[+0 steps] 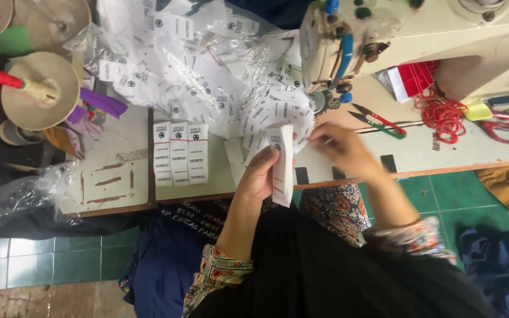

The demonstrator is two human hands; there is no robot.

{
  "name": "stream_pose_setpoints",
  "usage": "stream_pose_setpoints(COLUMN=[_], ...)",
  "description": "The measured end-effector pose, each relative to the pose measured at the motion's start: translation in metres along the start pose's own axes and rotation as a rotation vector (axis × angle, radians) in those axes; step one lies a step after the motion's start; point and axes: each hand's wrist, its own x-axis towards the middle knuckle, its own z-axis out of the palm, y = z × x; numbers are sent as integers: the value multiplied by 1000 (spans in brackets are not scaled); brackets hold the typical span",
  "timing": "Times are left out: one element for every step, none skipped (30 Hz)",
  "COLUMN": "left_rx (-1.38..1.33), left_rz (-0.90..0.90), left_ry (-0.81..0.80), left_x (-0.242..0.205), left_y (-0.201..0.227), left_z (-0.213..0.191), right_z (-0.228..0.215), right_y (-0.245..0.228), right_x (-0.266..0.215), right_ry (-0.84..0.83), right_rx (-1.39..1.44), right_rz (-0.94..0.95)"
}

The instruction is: Sorting and stacking individual clothing labels from a pile onto a workbench.

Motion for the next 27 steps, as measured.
stream_pose_setpoints(left_rx=[-2,-14,-26,-25,-11,1,0,-39,-78,-81,-224,-366,-369,-408,-447,-446,-500,-555,-555,-433,-310,-311,-224,-138,-138,-111,-83], left_rz=[9,26,44,53,62,66,69,64,59,57,-16,-91,-95,-113,-131,-130,-152,-176,-176,-126,-76,-76,-45,-8,-2,3,9], left_ry=[2,17,32,35,40,44,48,25,3,0,-53,-104,-104,-128,-151,-152,-185,-215,-214,-213,-211,-212,-186,-154,-150,-114,-78], left_x=[5,10,14,10,7,2,-4,-8,-12,-13,-14,-15,-14,-13,-11,-10,-8,-7,-12,-16,-20,-24,-28,-34,-35,-35,-34], left_y=[-7,-13,-19,-12,-6,-2,4,8,12,13,13,13,12,11,10,10,11,11,12,14,16,14,13,13,14,16,17], left_z=[-15,-31,-46,-48,-49,-50,-48,-46,-43,-42,-42,-41,-44,-47,-50,-53,-56,-59,-49,-38,-27,-25,-24,-24,-26,-28,-30], right_z=[20,41,62,69,75,81,85,87,88,90,91,92,89,86,83,78,74,69,76,82,88,91,94,99,98,96,94], right_y=[8,16,23,17,10,4,2,0,-1,7,15,23,8,-7,-22,-20,-18,-16,-6,4,14,16,17,18,14,9,6], right_x=[2,4,6,9,11,12,13,15,16,16,16,15,13,12,11,12,13,13,15,17,19,20,20,21,22,23,24], right_ry=[-7,12,31,23,31,41,36,37,39,40,-30,-103,-100,-63,-24,-25,28,83,83,48,13,13,97,167,160,95,31], right_rx=[-1,99,200,202,227,251,252,310,367,363,792,1223,1221,1408,1594,1594,1620,1646,1647,1545,1438,1437,1226,1015,1016,927,837], right_rz=[-5,51,109,103,126,154,154,225,296,296,425,547,550,582,611,609,565,522,523,369,220,219,168,120,121,115,108])
